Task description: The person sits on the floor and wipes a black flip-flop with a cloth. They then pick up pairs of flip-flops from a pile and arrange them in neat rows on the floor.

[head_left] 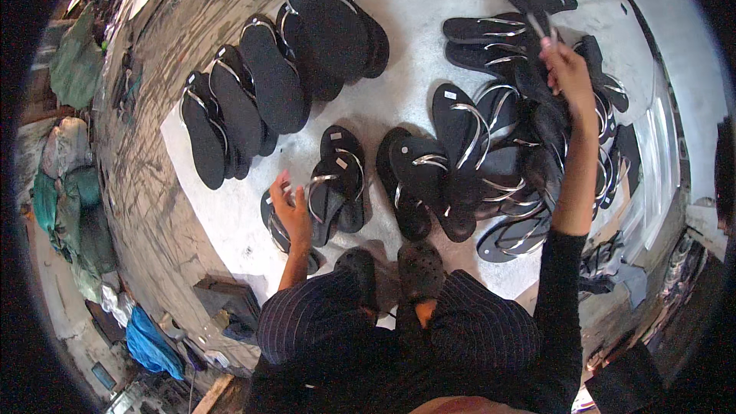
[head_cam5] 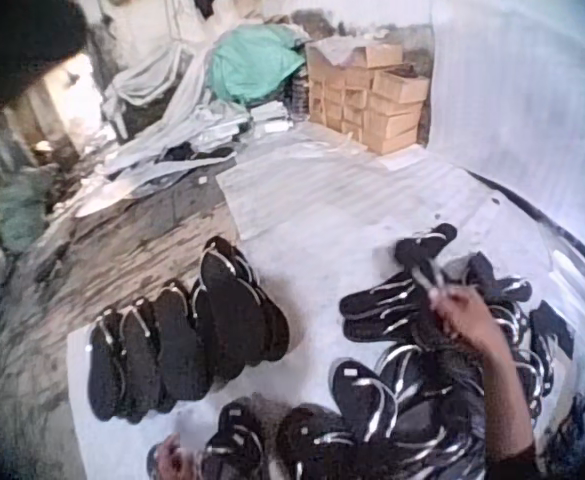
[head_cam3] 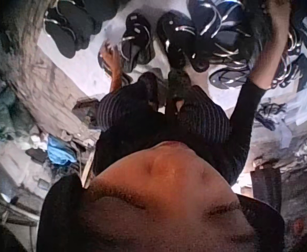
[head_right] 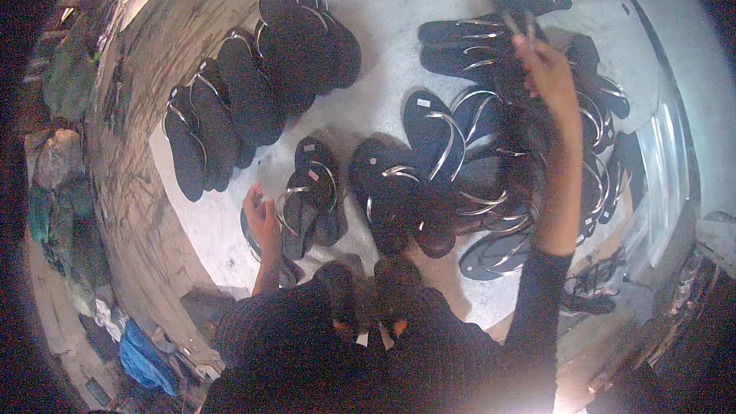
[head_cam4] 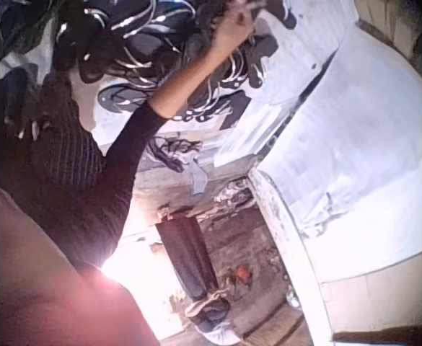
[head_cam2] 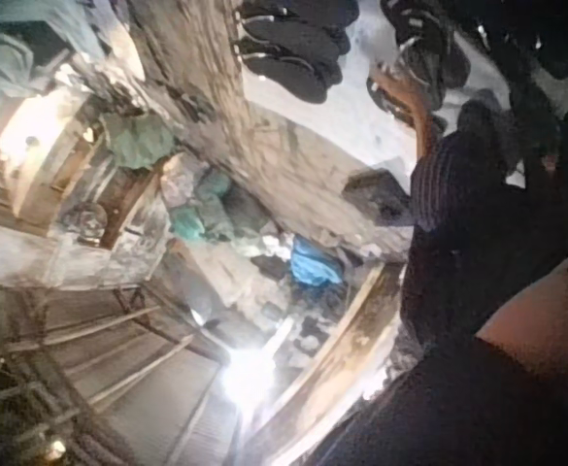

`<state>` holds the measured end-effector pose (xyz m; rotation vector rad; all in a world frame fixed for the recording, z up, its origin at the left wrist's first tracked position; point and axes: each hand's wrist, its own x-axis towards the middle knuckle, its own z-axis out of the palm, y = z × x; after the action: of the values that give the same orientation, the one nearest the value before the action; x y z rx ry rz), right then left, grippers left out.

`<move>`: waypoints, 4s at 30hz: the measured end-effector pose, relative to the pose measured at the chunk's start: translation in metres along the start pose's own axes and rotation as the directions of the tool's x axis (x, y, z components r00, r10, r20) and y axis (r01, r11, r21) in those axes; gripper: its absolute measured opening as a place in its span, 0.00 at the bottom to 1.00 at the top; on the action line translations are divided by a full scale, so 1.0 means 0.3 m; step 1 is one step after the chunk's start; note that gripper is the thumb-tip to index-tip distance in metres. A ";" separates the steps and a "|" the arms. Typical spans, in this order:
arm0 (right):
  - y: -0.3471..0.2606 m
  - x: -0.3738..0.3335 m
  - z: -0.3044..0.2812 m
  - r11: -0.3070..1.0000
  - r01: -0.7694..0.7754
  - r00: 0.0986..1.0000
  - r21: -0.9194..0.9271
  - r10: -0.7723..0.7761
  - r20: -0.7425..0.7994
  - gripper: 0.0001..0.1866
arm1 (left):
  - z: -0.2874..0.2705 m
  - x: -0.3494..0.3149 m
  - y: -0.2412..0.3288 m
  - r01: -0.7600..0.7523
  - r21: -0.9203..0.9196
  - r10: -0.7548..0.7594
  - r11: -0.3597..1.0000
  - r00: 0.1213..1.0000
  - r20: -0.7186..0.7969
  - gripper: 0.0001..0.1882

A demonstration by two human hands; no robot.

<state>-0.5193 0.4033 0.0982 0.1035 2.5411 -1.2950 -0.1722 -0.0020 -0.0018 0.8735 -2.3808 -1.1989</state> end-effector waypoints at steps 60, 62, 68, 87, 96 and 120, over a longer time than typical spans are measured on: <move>-0.209 -0.809 0.778 0.754 0.442 0.822 0.487 -0.557 0.117 0.31 | -0.012 0.007 0.278 0.797 -0.600 0.054 -0.067 0.603 0.796 0.50; -0.181 -0.818 0.803 0.748 0.365 0.795 0.555 -0.560 0.232 0.29 | 0.007 -0.003 0.289 0.747 -0.662 0.018 -0.065 0.664 0.748 0.49; -0.182 -0.843 0.870 0.773 0.268 0.807 0.576 -0.506 0.303 0.27 | 0.046 -0.028 0.225 0.642 -0.763 0.002 -0.078 0.765 0.644 0.42; -0.534 -0.384 1.071 0.853 0.033 0.739 0.521 -0.372 0.562 0.31 | -0.138 0.440 0.196 0.361 -0.790 -0.063 0.496 0.922 0.382 0.26; -0.613 0.071 1.369 0.970 0.195 0.867 0.145 -0.240 0.437 0.41 | 0.117 0.922 0.079 0.219 0.058 -0.226 0.974 0.950 0.213 0.54; -0.618 0.109 1.531 0.953 0.224 0.836 0.202 -0.295 0.464 0.41 | 0.035 0.971 0.042 0.098 -0.079 -0.093 0.992 0.994 0.055 0.42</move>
<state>-0.4848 -0.0773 -0.0216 -0.5019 2.0723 -1.3813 -0.4026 -0.1805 0.0084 0.9505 -2.3348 -1.3612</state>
